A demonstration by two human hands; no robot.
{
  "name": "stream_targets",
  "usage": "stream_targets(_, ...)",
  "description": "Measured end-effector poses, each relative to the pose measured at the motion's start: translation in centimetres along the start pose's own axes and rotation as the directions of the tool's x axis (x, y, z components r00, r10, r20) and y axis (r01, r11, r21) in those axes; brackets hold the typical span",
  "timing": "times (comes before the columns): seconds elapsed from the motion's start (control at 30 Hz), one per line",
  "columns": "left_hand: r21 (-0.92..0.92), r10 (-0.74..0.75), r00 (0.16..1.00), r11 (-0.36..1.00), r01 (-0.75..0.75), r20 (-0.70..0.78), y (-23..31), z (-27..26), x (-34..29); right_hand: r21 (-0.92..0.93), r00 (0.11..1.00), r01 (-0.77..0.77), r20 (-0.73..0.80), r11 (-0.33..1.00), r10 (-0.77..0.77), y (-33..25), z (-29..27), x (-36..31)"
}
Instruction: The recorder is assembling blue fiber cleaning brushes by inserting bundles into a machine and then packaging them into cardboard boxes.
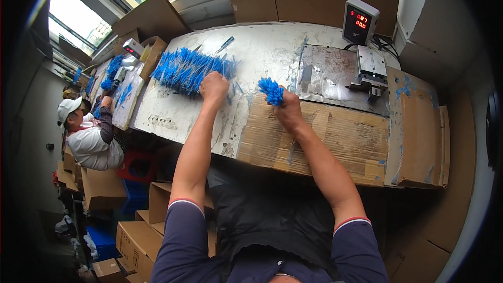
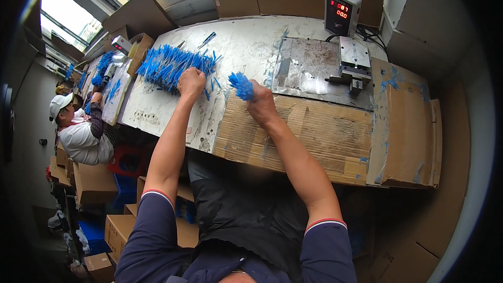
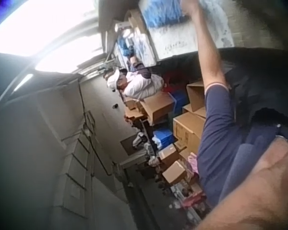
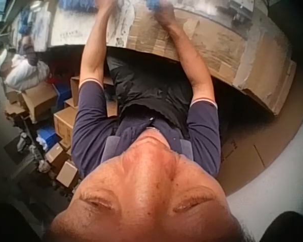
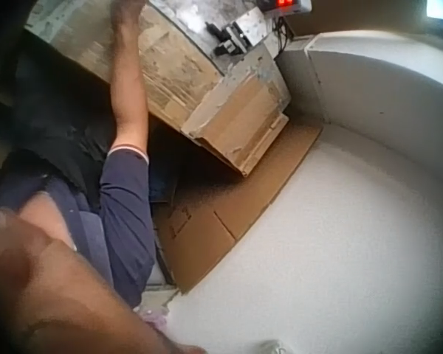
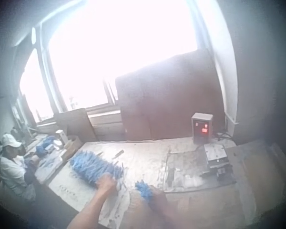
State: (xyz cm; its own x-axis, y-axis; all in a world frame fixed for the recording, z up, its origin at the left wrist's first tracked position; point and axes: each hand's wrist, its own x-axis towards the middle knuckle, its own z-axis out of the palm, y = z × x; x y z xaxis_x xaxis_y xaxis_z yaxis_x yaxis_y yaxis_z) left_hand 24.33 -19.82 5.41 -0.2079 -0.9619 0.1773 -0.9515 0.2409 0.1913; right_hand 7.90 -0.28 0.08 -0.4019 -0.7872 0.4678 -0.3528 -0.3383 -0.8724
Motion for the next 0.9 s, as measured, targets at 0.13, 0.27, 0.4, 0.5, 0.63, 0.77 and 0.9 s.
stream_targets(0.13, -0.193, -0.016, 1.0, 0.981, 0.015, -0.002, -1.6, 0.1, -0.5, 0.176, 0.994, -0.093, -0.04, 0.98, 0.101, 0.6, 0.9, 0.0)
stream_targets(0.27, -0.382, 0.059, 0.993, 0.919, -0.094, -0.101, -2.7, 0.9, -1.9, 0.576, 0.918, -0.283, -0.067, 0.767, 0.39, -0.2, 0.5, 0.7)
stream_targets(0.4, -0.864, 0.107, 0.959, 0.469, 0.183, 0.262, 0.9, 0.0, -6.4, 0.622, 0.898, -0.34, -0.008, 0.705, 0.44, 0.3, -1.1, 0.9)
stream_targets(0.5, -0.9, 0.202, 0.907, 0.32, 0.294, 0.368, 2.6, -0.3, -9.5, 0.65, 0.878, -0.383, 0.036, 0.656, 0.477, -0.5, -0.7, 0.9)
stream_targets(0.63, -0.912, 0.302, 0.873, 0.274, 0.306, 0.383, 5.2, 0.0, -12.3, 0.67, 0.873, -0.386, 0.045, 0.634, 0.485, 0.0, -0.7, 0.8)
stream_targets(0.77, -0.919, 0.311, 0.903, 0.353, 0.178, 0.295, 6.9, 1.0, -13.4, 0.669, 0.869, -0.417, 0.097, 0.615, 0.485, 0.0, -0.9, 0.9)
stream_targets(0.9, -0.905, 0.287, 0.883, 0.324, 0.275, 0.372, 7.1, 0.2, -13.6, 0.664, 0.85, -0.446, 0.103, 0.6, 0.517, -0.4, -1.3, 0.8)
